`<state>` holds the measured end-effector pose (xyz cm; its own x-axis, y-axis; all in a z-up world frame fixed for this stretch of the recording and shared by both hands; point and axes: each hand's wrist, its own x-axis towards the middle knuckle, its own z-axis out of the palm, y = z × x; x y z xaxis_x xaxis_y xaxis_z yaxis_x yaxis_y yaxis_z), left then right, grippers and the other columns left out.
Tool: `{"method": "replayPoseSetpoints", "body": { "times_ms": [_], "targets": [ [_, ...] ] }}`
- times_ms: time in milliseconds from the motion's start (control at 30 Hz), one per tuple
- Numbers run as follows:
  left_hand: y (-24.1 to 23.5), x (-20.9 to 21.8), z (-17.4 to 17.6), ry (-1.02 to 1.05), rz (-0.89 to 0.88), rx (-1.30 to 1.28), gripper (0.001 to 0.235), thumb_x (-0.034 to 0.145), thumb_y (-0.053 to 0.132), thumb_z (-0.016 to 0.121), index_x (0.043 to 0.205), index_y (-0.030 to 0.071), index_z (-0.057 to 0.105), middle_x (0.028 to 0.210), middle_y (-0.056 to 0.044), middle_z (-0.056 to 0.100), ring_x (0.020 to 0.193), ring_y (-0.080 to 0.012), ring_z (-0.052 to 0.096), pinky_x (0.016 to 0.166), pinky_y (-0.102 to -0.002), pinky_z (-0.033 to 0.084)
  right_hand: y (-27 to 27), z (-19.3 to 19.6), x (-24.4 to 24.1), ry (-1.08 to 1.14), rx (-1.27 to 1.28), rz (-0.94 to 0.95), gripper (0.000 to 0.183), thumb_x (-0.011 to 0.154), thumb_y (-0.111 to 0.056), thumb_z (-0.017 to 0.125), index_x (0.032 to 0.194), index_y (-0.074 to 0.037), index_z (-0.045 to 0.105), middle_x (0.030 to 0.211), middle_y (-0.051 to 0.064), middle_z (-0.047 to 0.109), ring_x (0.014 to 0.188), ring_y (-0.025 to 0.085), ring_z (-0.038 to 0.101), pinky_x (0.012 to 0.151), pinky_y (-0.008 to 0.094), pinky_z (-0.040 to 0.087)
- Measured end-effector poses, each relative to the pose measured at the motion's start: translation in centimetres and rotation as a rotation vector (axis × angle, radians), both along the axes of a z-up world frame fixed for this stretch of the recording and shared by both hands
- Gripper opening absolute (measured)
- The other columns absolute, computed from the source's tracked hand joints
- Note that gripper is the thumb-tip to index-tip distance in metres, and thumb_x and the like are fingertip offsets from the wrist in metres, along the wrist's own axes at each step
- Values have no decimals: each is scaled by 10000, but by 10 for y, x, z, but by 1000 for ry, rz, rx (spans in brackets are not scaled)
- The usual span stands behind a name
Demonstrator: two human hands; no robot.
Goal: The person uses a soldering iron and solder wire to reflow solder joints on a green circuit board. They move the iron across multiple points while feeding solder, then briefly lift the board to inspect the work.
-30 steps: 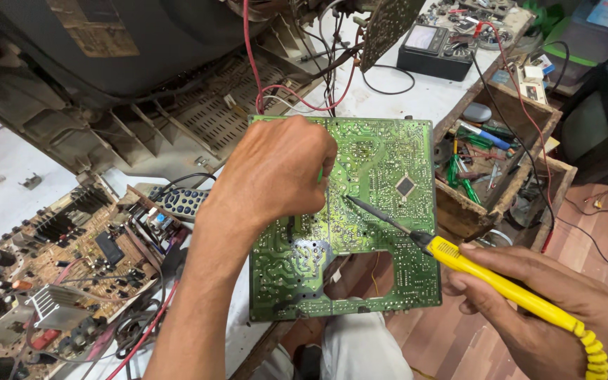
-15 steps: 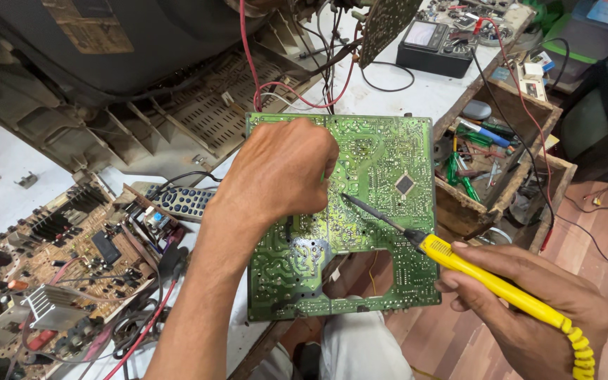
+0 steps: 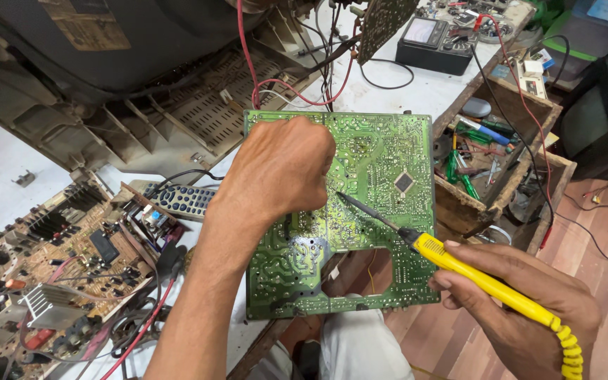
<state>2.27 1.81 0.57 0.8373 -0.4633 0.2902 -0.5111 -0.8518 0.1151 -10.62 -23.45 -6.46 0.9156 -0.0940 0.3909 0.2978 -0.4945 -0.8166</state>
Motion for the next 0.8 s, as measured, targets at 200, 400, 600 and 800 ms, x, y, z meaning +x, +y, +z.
{"method": "replayPoseSetpoints", "body": {
  "times_ms": [200,400,600,800],
  "targets": [
    [-1,-1,1,10,8,7,96,499,20,722,571,-3,662,643,-258,636,594,-436,648,575,-517,515,0,-1,1,-30,-29,13,346,757,6,799,1098,32,748,993,169,776,727,180,788,621,251,640],
    [-2,-1,2,46,30,29,100,509,19,730,585,1,669,652,-249,646,595,-419,661,588,-502,529,0,-2,1,-21,-49,2,359,745,0,809,1098,24,753,970,165,780,708,176,785,611,251,628],
    [-1,0,1,35,0,-6,116,488,25,736,584,11,673,651,-250,651,599,-423,662,588,-510,526,-1,-2,3,-26,-60,8,346,752,-3,809,1092,25,754,993,161,782,706,170,782,612,249,626],
    [0,0,-2,-14,-11,-6,122,499,38,733,583,-12,660,666,-269,639,624,-460,648,587,-529,521,1,-2,2,-20,-47,1,339,751,-5,809,1085,29,756,978,159,781,705,168,779,610,247,626]
  ]
}}
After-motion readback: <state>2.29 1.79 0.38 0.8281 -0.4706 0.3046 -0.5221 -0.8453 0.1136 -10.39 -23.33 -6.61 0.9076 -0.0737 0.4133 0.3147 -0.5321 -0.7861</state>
